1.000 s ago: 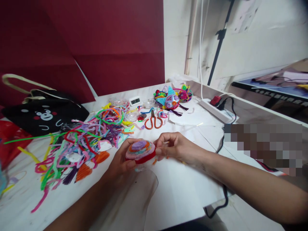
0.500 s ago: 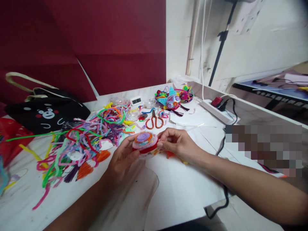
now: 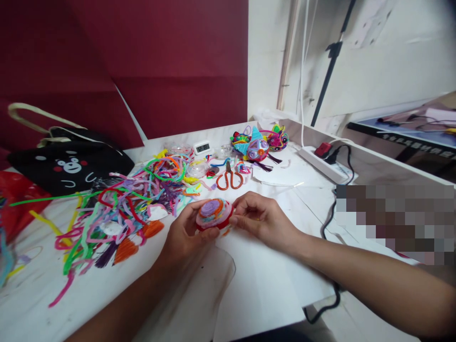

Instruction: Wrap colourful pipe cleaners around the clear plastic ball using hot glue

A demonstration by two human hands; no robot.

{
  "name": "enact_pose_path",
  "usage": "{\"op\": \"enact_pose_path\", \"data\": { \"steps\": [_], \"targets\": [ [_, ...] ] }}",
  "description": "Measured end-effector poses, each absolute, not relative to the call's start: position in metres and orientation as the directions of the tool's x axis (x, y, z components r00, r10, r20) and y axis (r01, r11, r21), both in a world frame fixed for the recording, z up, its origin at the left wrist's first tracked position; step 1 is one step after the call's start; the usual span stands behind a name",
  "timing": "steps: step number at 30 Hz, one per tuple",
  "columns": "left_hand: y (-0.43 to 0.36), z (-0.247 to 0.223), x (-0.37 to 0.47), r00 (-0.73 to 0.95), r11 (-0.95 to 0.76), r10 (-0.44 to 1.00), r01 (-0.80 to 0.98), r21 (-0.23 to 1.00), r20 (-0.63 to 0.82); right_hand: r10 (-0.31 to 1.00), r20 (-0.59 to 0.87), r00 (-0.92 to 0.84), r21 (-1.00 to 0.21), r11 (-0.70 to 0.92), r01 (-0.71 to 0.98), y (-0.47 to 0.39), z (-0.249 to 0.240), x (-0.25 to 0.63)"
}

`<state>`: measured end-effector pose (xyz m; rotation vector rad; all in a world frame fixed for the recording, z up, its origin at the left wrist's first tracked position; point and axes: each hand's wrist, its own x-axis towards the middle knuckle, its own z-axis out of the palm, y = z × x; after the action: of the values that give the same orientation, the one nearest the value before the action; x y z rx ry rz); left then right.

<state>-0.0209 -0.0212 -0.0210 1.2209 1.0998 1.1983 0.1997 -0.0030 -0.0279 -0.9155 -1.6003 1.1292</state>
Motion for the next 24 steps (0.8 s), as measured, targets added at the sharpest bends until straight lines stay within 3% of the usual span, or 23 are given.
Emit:
{"op": "enact_pose_path", "data": {
  "steps": [8,18,24],
  "targets": [
    [-0.023,-0.021,-0.024,0.100,0.000,0.995,-0.007,1.000,0.000,0.875,0.377,-0.303,-0.862,0.451,0.232,-0.005,-0.027,0.204],
    [-0.020,-0.023,-0.018,-0.005,-0.045,0.999,0.180,0.983,0.047,0.841,0.384,-0.381,-0.824,0.499,0.270,-0.012,-0.027,0.200],
    [-0.022,-0.028,-0.021,-0.003,-0.096,0.995,0.166,0.981,0.098,0.814,0.401,-0.421,-0.801,0.534,0.270,-0.013,-0.026,0.200]
  ]
}}
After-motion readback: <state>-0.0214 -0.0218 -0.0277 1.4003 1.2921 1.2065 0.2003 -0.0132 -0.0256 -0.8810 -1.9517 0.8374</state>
